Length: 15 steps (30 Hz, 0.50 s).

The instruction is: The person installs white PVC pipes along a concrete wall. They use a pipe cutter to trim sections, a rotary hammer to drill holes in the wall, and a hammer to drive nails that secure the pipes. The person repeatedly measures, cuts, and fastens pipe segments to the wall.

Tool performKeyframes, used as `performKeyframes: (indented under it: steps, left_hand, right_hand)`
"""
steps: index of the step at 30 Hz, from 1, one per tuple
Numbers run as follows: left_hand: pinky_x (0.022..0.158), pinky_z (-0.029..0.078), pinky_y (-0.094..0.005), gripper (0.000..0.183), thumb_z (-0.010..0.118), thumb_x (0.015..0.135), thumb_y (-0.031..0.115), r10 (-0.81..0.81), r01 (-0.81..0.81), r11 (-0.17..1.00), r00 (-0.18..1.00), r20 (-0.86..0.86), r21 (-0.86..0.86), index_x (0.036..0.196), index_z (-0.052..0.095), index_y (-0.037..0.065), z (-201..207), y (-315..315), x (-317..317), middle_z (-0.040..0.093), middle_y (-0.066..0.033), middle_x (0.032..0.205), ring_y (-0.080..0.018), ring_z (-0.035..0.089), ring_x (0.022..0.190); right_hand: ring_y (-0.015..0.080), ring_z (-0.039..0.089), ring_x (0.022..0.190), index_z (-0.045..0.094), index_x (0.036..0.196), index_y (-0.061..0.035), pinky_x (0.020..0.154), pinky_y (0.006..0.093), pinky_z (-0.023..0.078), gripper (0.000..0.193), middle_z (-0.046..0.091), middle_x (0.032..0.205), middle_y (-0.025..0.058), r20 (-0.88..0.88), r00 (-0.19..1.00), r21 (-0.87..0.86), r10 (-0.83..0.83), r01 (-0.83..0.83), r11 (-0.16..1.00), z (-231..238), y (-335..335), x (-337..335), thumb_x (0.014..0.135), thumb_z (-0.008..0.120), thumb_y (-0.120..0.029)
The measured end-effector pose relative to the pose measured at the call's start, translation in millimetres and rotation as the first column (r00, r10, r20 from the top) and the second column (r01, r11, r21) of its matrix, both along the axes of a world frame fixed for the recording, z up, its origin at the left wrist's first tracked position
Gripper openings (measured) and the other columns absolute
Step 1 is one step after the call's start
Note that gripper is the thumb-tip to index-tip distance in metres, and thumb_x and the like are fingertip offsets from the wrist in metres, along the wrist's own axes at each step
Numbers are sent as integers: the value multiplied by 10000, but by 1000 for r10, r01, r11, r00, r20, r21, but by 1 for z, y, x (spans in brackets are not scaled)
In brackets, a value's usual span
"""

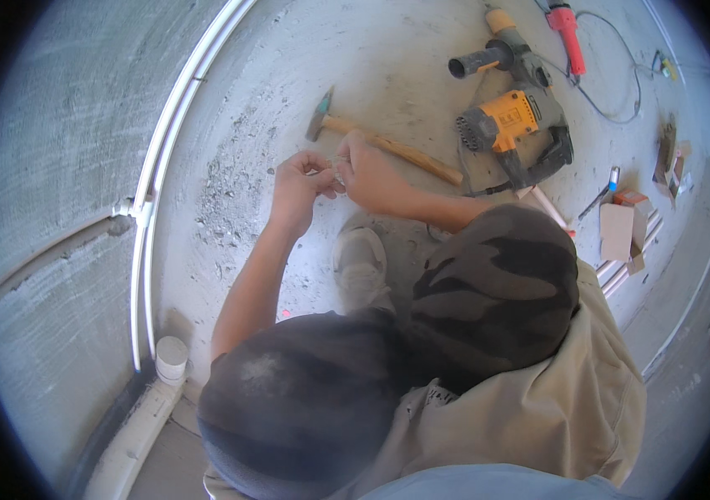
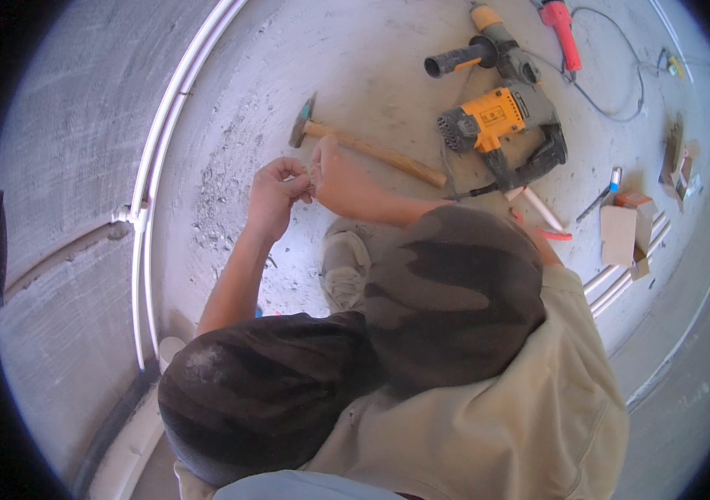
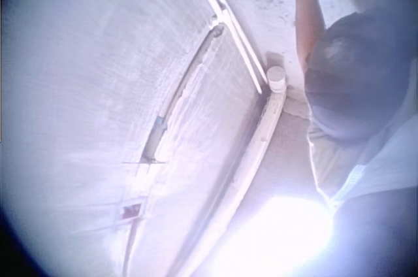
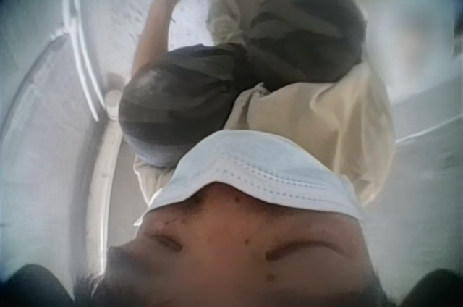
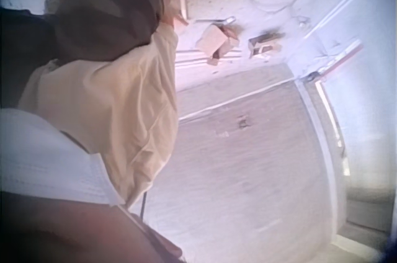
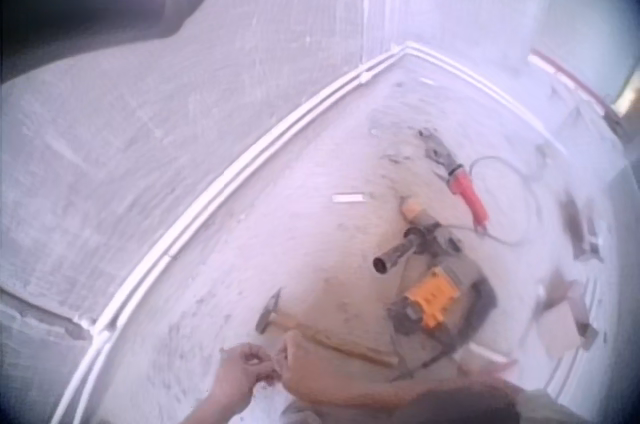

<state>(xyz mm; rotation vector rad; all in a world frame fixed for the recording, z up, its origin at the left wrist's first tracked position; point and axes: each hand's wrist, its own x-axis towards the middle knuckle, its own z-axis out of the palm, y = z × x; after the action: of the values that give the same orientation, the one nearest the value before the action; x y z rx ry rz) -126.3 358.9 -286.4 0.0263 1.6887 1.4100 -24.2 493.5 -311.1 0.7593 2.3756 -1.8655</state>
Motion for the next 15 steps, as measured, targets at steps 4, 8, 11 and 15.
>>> performKeyframes:
  steps: [4,8,11,15]
  left_hand:
    - [630,532,-300,86,641,906,-65,43,-42,999,998,45,-18,969,606,-17,-6,-2,-1,656,-90,849,-204,676,696]
    - [645,544,-311,126,660,891,-29,-127,111,959,991,-44,-262,1017,652,-33,-26,-23,-6,673,-95,848,-210,703,738]
    - [663,550,-375,206,666,874,7,-456,295,843,836,-306,-450,1079,679,-11,-49,-28,-2,696,-124,933,-271,726,769]
    - [730,543,-477,273,654,869,58,-512,341,854,427,-745,-392,1136,708,79,-75,-2,22,704,-137,1020,-369,702,815]
  right_hand:
    - [398,658,983,540,1227,-11,856,470,513,316,677,1031,229,48,998,-3,31,-31,1000,-5,22,0,987,627,-197]
    - [406,652,1038,561,1241,-10,906,483,520,352,684,1059,222,72,971,513,227,-231,827,-30,57,14,968,641,-218]
    - [415,654,1048,592,1196,6,914,510,521,313,687,1072,232,52,933,710,355,-285,644,-47,75,16,957,615,-193]
    - [435,677,946,600,1159,21,868,533,536,266,690,1026,249,388,817,376,426,-563,736,-29,95,-8,935,568,-119]
